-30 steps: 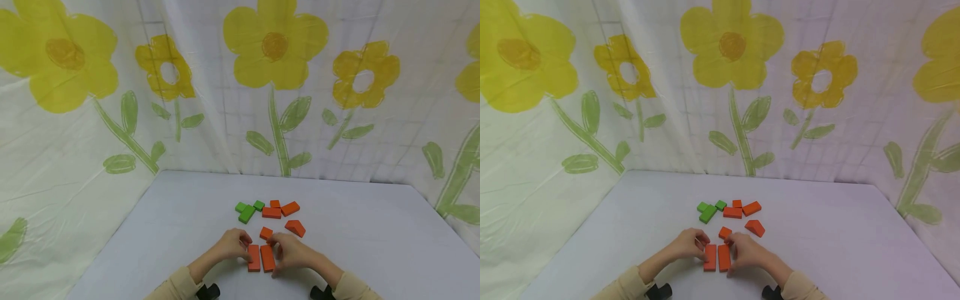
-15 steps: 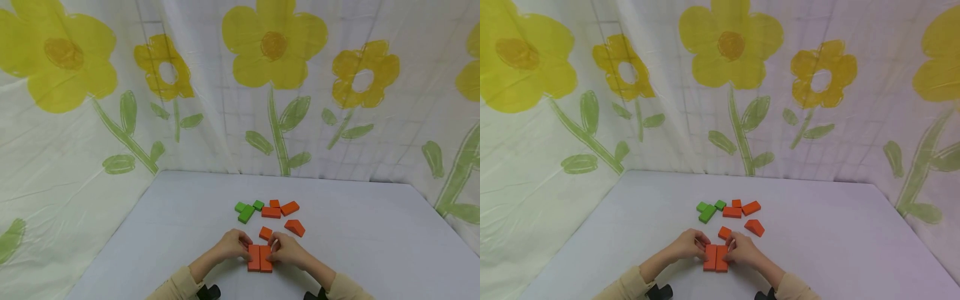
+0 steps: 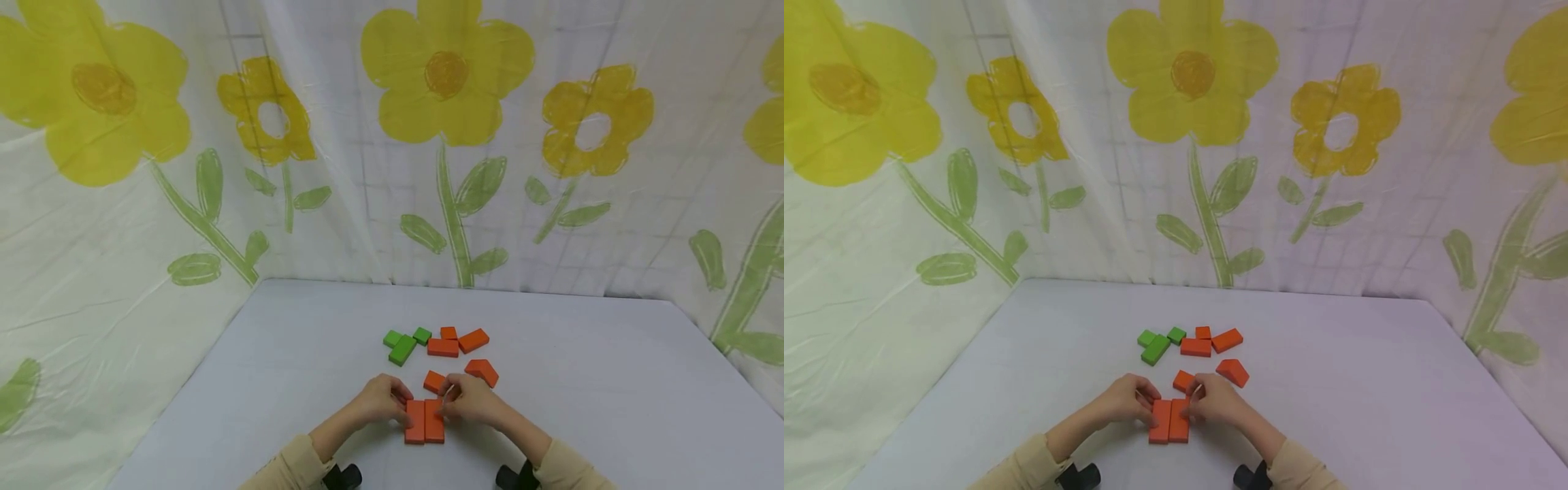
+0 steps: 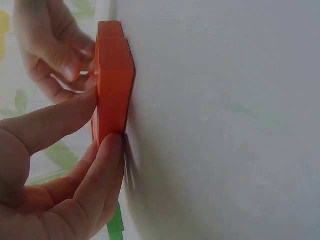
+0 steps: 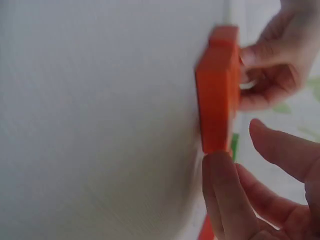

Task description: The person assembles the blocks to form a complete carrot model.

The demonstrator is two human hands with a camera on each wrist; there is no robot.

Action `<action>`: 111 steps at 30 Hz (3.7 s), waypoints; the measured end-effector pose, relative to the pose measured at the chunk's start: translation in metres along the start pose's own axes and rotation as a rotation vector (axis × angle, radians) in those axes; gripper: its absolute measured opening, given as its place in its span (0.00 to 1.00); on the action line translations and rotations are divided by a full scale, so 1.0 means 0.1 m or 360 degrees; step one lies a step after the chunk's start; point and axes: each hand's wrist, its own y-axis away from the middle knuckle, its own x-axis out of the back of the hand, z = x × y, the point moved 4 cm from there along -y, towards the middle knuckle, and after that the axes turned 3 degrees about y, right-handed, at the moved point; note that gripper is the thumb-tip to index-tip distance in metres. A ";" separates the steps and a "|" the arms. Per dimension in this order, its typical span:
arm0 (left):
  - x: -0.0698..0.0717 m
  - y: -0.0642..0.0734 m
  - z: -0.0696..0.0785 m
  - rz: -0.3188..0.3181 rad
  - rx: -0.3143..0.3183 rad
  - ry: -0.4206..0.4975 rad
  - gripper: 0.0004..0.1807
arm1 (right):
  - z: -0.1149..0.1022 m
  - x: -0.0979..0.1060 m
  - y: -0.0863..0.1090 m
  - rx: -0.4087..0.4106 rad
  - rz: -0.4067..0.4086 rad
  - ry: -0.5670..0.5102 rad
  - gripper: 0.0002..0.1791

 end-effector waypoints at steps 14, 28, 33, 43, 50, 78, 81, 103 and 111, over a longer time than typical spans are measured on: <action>0.01 -0.07 0.04 -0.0052 0.0077 -0.0202 0.13 | 0.09 0.34 -0.42 0.0232 0.0179 0.0636 0.23; 0.00 -0.09 0.07 -0.0052 0.0104 -0.0209 0.13 | -0.06 0.33 -0.37 0.0278 0.0133 0.0920 0.16; 0.00 -0.09 0.07 -0.0047 0.0098 -0.0232 0.13 | 0.01 0.33 -0.42 0.0196 -0.0106 0.0812 0.33; -0.01 -0.10 0.06 -0.0043 0.0102 -0.0205 0.13 | 0.07 0.35 -0.50 0.0175 -0.0083 0.0840 0.30; -0.03 -0.09 0.07 -0.0030 0.0100 -0.0172 0.13 | 0.03 0.47 -0.31 0.0443 0.0223 0.0844 0.29; 0.00 -0.05 0.07 -0.0009 0.0049 -0.0136 0.13 | -0.04 0.10 0.22 0.0378 -0.0228 0.0597 0.32; -0.01 -0.04 0.08 -0.0005 0.0030 -0.0127 0.13 | -0.04 0.10 0.22 0.0369 -0.0223 0.0601 0.33; -0.10 -0.14 0.14 0.0027 0.0076 -0.0210 0.13 | -0.09 0.22 0.18 0.0274 -0.0246 0.0630 0.30; -0.10 -0.16 0.15 0.0031 0.0096 -0.0233 0.12 | -0.18 0.35 -0.07 0.0313 0.0102 0.0571 0.14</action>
